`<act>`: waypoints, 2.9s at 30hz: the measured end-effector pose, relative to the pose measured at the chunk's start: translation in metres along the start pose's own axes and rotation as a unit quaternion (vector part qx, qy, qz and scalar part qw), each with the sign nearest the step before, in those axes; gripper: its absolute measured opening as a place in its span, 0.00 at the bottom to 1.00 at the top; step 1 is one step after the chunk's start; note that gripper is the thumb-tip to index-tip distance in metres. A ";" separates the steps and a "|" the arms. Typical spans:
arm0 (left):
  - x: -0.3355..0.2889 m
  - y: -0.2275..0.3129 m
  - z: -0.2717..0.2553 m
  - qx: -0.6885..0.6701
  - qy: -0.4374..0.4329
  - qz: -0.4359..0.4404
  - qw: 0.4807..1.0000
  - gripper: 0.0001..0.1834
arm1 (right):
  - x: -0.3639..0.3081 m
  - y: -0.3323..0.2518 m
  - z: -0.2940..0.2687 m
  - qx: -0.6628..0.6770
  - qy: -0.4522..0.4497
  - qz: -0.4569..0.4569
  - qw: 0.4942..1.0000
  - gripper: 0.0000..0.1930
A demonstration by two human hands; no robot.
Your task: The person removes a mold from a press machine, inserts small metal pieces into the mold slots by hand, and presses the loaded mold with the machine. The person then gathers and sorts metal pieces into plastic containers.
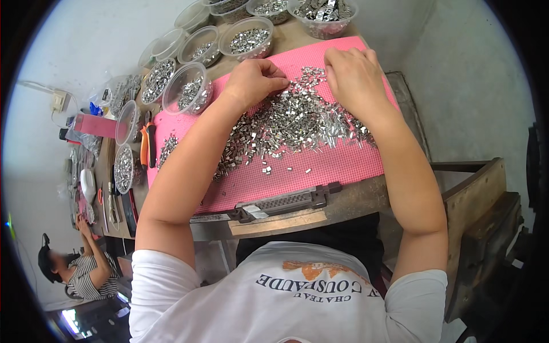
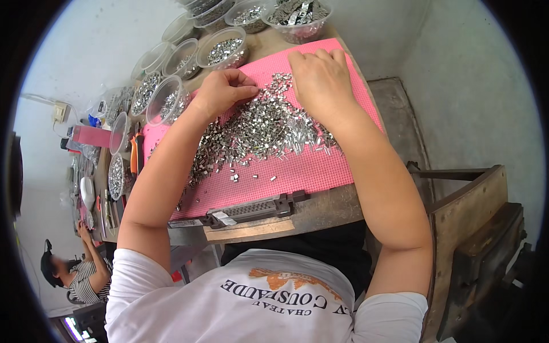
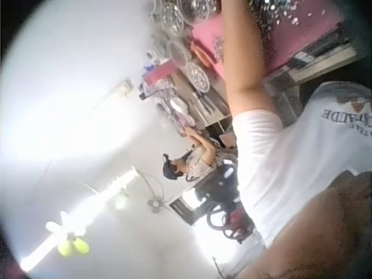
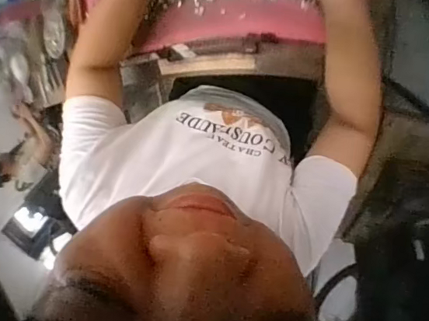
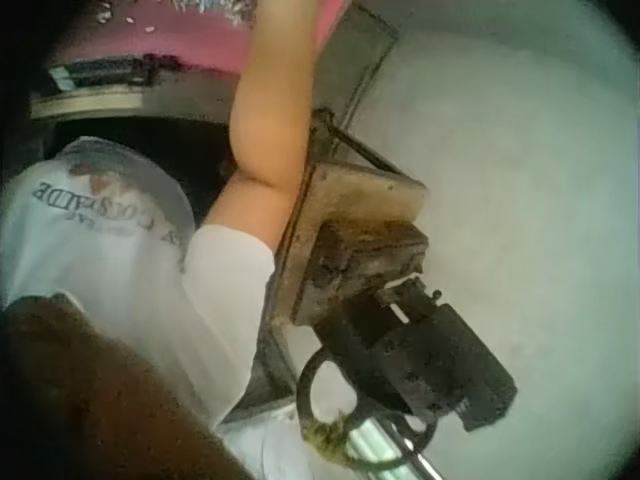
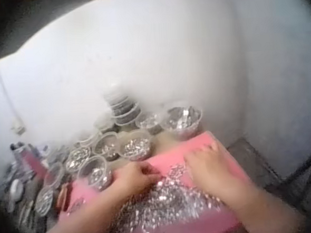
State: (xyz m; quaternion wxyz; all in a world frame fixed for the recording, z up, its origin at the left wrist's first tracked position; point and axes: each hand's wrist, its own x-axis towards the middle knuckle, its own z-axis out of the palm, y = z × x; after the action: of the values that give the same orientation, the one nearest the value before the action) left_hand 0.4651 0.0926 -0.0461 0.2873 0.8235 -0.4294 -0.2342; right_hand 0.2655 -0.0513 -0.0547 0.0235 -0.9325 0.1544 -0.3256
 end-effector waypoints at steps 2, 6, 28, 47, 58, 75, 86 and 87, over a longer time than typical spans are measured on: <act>-0.008 0.012 -0.003 0.023 -0.002 -0.003 1.000 0.12 | 0.001 -0.003 -0.008 0.032 0.009 0.024 0.999 0.05; -0.032 0.032 0.005 0.200 0.062 0.089 0.974 0.12 | 0.001 -0.004 -0.018 0.081 0.068 0.012 0.994 0.06; -0.189 0.030 0.021 0.176 0.019 0.304 0.936 0.06 | -0.118 -0.071 -0.089 0.407 0.011 0.182 0.895 0.03; -0.194 0.036 0.029 0.088 0.045 0.169 0.981 0.05 | -0.138 -0.102 -0.092 0.284 -0.024 0.063 0.956 0.06; -0.205 0.042 0.041 -0.003 0.032 0.150 0.988 0.07 | -0.139 -0.108 -0.083 0.235 -0.029 0.023 0.971 0.10; -0.214 0.034 0.051 -0.014 0.102 0.209 0.973 0.11 | -0.136 -0.110 -0.084 0.236 -0.013 0.005 0.972 0.11; -0.220 0.045 0.060 0.156 0.148 0.280 0.936 0.10 | -0.147 -0.104 -0.080 0.290 0.006 0.037 0.956 0.10; -0.220 0.046 0.061 0.153 0.147 0.277 0.937 0.10 | -0.147 -0.104 -0.079 0.288 0.007 0.039 0.957 0.10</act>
State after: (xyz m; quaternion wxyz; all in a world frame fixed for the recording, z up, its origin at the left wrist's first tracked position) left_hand 0.2856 0.2399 -0.0288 0.2710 0.7313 -0.6242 0.0467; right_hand 0.1363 0.0969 -0.0659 0.3025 -0.8772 0.0905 -0.3617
